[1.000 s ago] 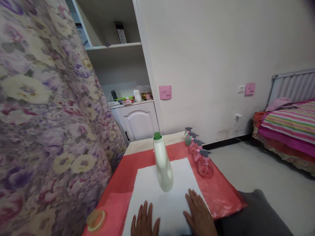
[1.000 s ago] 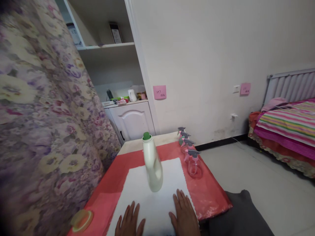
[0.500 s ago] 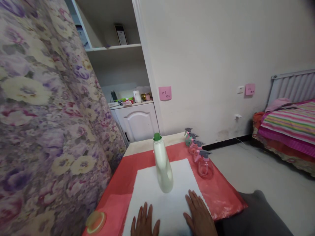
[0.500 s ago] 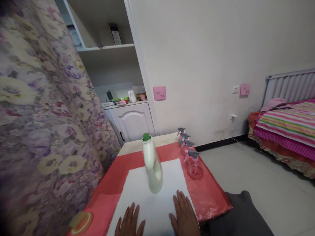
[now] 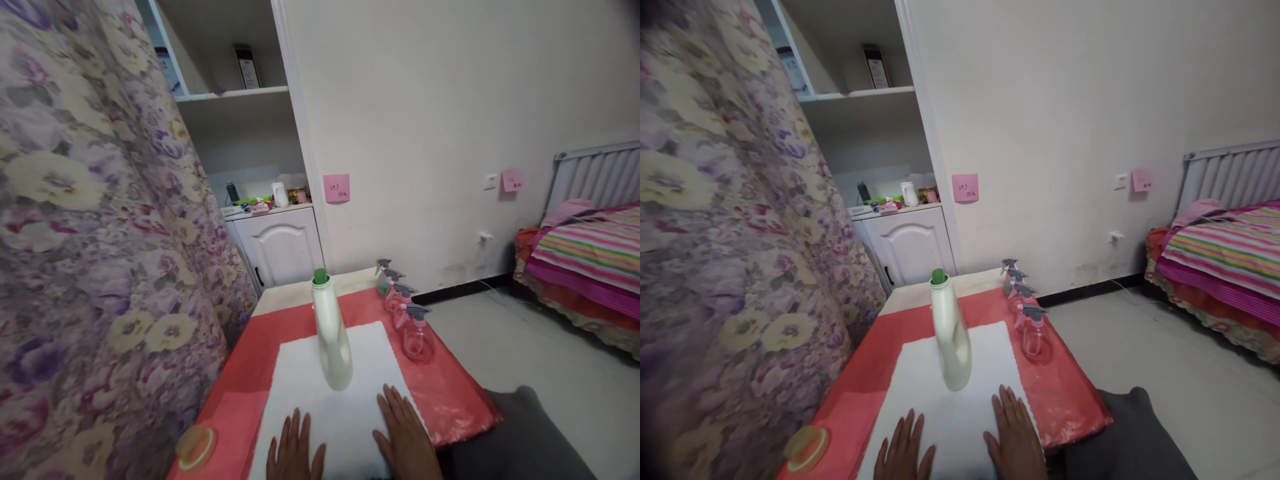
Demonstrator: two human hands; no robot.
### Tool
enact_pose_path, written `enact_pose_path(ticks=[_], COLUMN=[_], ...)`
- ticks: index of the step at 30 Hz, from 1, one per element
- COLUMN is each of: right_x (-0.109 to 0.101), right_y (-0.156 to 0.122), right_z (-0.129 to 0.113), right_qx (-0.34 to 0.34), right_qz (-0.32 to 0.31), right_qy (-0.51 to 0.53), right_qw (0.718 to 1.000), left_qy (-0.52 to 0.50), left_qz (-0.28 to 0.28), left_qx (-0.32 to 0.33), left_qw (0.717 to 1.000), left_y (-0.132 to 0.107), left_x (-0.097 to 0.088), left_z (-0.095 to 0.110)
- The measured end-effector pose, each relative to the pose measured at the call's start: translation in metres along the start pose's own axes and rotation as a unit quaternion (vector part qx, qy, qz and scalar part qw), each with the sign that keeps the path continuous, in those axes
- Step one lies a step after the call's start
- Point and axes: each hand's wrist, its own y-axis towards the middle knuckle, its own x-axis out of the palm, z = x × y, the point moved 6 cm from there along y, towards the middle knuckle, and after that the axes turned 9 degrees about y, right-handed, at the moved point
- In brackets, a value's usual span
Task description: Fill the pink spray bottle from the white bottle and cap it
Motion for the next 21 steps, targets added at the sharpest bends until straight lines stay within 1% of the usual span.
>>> enact_pose_path(ticks=[7, 13, 17, 21], right_x=[-0.0057, -0.0034, -0.0028, -0.0034], right_y=[0.0029, 0.0007, 0.0002, 0.0009], right_z=[-0.0028, -0.0020, -0.0022, -0.0020], right_qx=[-0.017, -0.006, -0.006, -0.008], right_qz=[0.003, 0.003, 0.002, -0.006], right_qy=[-0.019, -0.007, -0.013, -0.029], right_qw=[1.000, 1.000, 1.000, 1.000], left_qy=[0.003, 0.011, 0.032, 0.031], left_qz=[0.018, 0.011, 0.023, 0.027], left_qx=[0.011, 0.011, 0.021, 0.018], left_qw=[1.000, 1.000, 0.999, 0.999], left_y=[0.0000, 0.0001, 0.0003, 0.0000], left_x=[-0.0063, -0.0045, -0.0058, -0.0050], left_z=[0.0006, 0.0014, 0.0031, 0.0028])
